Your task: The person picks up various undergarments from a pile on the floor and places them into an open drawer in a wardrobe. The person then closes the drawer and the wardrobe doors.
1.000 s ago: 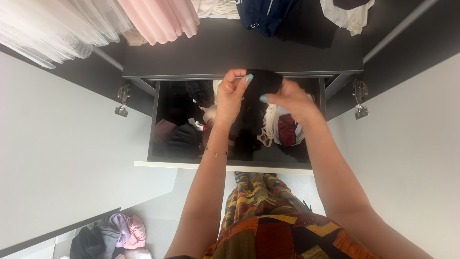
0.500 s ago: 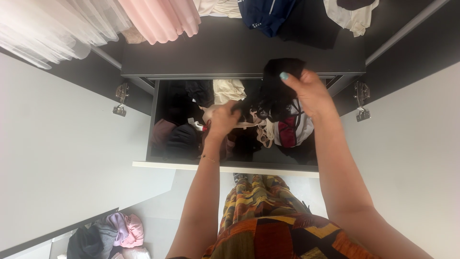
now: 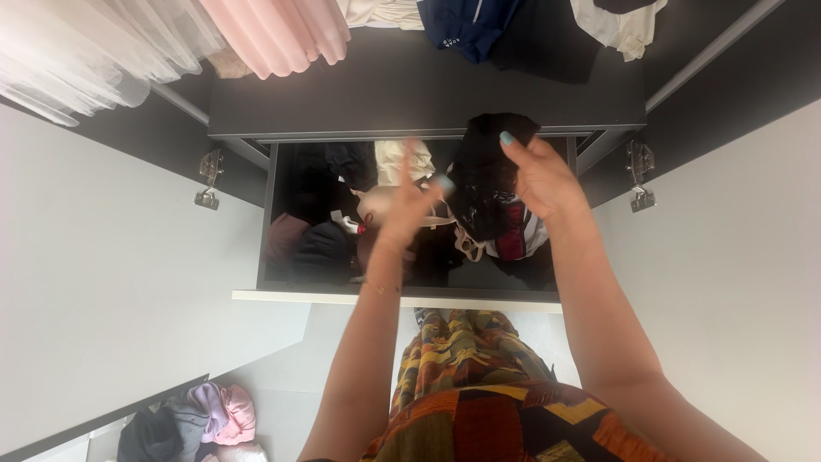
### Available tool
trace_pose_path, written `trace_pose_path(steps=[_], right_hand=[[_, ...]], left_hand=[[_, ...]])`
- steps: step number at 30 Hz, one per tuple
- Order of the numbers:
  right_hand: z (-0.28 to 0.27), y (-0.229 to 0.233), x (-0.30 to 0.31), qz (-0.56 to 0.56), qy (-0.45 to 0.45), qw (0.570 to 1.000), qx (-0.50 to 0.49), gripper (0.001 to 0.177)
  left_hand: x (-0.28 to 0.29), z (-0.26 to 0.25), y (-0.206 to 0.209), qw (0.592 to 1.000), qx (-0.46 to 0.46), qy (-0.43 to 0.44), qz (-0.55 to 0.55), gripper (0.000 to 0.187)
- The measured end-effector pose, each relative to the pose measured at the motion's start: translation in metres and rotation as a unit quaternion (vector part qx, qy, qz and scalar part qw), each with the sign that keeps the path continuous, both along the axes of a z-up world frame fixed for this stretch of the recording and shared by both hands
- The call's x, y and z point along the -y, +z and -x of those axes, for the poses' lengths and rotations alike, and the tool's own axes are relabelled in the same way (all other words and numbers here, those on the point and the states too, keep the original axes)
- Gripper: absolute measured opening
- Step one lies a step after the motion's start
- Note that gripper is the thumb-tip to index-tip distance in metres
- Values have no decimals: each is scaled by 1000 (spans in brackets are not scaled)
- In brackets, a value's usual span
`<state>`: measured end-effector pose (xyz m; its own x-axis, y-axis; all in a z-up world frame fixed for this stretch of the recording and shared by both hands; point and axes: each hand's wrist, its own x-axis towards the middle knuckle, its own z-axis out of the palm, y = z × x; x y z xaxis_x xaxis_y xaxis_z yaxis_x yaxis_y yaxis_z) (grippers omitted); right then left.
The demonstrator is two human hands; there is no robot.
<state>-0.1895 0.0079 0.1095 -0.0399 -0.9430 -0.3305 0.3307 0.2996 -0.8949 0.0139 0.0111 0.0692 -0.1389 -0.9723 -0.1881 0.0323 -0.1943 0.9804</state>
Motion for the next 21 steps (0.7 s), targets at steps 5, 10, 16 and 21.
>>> trace_pose_path(steps=[5,10,16,21], right_hand=[[-15,20,-5,-6,14,1000,-4,47],[6,-13,9,21,10,1000,-15,42],[17,-18,8,57,-9,946,-319,45],[-6,22,-23,145,163,931,-292,83]], left_hand=[[-13,31,-14,986,-13,-113,120,107],[-10,33,-46,988,-132,-76,21,54],[-6,22,-46,990,-137,-34,-10,32],[9,8,-69,981,71,-23,179,16]])
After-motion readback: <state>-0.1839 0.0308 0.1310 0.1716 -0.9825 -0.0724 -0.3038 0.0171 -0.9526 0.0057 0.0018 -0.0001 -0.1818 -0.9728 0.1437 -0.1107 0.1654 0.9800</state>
